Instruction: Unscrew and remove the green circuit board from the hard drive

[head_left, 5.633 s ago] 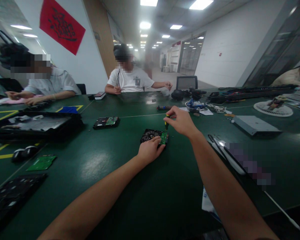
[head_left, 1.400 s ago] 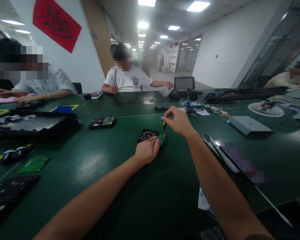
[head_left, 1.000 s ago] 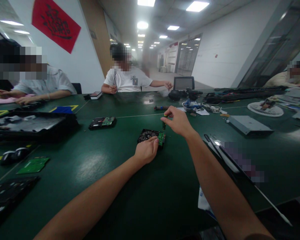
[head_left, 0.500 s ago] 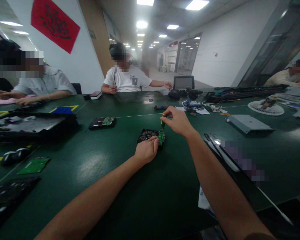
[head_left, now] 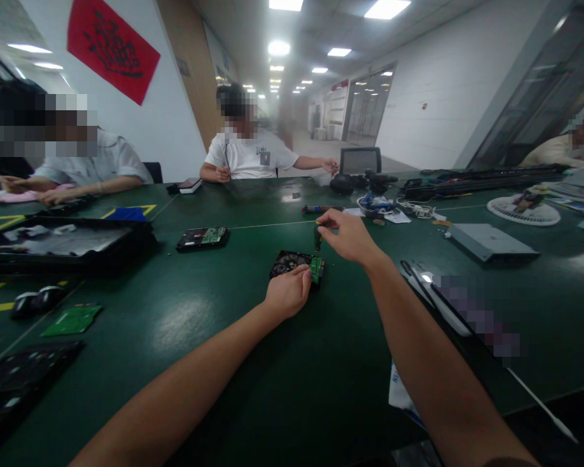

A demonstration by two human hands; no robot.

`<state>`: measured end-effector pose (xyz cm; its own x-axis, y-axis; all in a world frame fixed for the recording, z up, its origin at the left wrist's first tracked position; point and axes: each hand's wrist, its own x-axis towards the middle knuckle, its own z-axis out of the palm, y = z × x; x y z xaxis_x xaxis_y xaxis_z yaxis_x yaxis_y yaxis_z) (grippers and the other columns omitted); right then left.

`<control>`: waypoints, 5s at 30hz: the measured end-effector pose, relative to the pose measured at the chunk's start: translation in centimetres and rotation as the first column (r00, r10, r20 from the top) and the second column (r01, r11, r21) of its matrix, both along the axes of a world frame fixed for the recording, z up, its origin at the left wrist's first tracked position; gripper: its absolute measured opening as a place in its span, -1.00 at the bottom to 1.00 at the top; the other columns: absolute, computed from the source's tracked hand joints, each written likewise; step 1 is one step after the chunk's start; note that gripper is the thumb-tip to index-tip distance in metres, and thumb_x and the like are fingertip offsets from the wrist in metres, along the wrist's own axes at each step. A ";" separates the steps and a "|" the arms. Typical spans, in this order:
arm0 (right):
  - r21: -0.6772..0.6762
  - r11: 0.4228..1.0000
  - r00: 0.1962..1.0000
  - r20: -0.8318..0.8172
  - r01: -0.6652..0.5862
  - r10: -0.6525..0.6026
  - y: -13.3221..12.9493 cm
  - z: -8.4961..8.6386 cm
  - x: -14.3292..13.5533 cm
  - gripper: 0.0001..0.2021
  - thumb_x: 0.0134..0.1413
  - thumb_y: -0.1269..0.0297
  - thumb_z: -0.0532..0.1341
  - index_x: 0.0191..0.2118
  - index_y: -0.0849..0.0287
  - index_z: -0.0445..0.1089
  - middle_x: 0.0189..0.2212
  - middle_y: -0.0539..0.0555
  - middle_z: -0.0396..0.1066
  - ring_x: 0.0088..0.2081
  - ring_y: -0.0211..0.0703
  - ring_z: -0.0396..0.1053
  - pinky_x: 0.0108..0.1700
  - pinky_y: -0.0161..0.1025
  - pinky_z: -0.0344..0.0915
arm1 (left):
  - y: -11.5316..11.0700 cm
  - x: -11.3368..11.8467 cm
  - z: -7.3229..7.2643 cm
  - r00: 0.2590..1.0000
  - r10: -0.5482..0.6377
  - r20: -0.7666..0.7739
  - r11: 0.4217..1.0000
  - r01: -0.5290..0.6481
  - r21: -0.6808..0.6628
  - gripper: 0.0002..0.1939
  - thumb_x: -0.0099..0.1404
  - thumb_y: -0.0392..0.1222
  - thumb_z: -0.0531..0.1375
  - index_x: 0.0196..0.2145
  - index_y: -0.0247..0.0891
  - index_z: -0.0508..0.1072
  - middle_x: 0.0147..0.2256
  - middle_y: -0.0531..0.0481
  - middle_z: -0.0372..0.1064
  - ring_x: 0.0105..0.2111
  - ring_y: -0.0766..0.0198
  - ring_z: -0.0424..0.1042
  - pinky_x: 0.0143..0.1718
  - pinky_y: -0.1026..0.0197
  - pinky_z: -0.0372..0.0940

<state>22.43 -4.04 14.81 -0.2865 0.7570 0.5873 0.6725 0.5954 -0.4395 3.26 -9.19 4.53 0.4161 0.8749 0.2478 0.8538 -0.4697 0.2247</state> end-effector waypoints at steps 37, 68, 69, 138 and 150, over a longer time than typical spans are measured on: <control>-0.001 1.000 0.999 0.023 0.026 -0.026 0.0 0.0 0.1 -0.88 0.11 0.34 0.27 -0.21 0.10 0.37 -0.21 0.10 0.51 -0.16 -0.03 0.45 -0.05 -0.07 0.38 | 0.5 0.2 0.1 0.997 0.080 0.002 0.997 -0.080 -0.022 -0.49 0.55 -0.02 -0.10 -0.07 -0.12 0.65 0.14 0.02 0.49 -0.11 0.11 0.61 -0.02 0.11 0.47; -0.023 0.998 0.997 -0.035 0.066 -0.067 0.0 -0.2 -0.3 -0.80 0.10 0.17 0.36 -0.27 0.08 0.36 -0.32 0.04 0.50 -0.29 -0.09 0.43 -0.17 -0.13 0.35 | -0.3 0.0 -0.3 0.999 -0.010 -0.047 1.000 0.011 0.011 -0.50 0.47 0.14 0.04 0.23 -0.11 0.42 0.29 -0.03 0.32 0.06 0.05 0.52 0.00 0.09 0.47; -0.023 0.998 0.997 -0.037 0.062 -0.063 0.0 -0.2 -0.3 -0.79 0.09 0.15 0.36 -0.26 0.08 0.36 -0.32 0.04 0.50 -0.30 -0.10 0.42 -0.18 -0.14 0.34 | -0.2 0.0 -0.3 0.999 -0.013 -0.050 1.000 0.013 0.009 -0.49 0.47 0.14 0.05 0.23 -0.11 0.42 0.29 -0.02 0.31 0.06 0.05 0.52 0.00 0.09 0.47; -0.247 0.751 0.451 -0.889 -0.613 0.076 1.5 -4.1 -3.0 -0.76 0.13 0.08 0.36 -0.24 0.16 0.54 -0.48 -0.05 0.36 -0.42 -0.29 0.32 -0.30 -0.30 0.31 | 0.0 0.1 -0.9 0.999 -0.001 -0.053 0.998 0.004 0.057 -0.53 0.45 0.09 0.09 0.21 -0.09 0.43 0.28 -0.01 0.33 0.01 0.07 0.55 -0.06 0.09 0.49; -0.324 0.746 0.540 -0.840 -0.582 0.057 1.1 -3.4 -2.8 -0.70 0.07 0.00 0.38 -0.29 0.16 0.48 -0.57 -0.09 0.34 -0.53 -0.32 0.27 -0.43 -0.31 0.23 | 0.1 0.0 -1.1 0.999 -0.011 -0.049 0.998 0.014 0.059 -0.53 0.45 0.10 0.07 0.21 -0.09 0.42 0.28 0.00 0.33 0.01 0.07 0.55 -0.07 0.08 0.50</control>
<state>19.64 -2.90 11.38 -0.2378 0.9382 0.2516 -0.2503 0.1911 -0.9491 3.26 -9.07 3.43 0.4398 0.8540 0.2781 0.8570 -0.4916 0.1545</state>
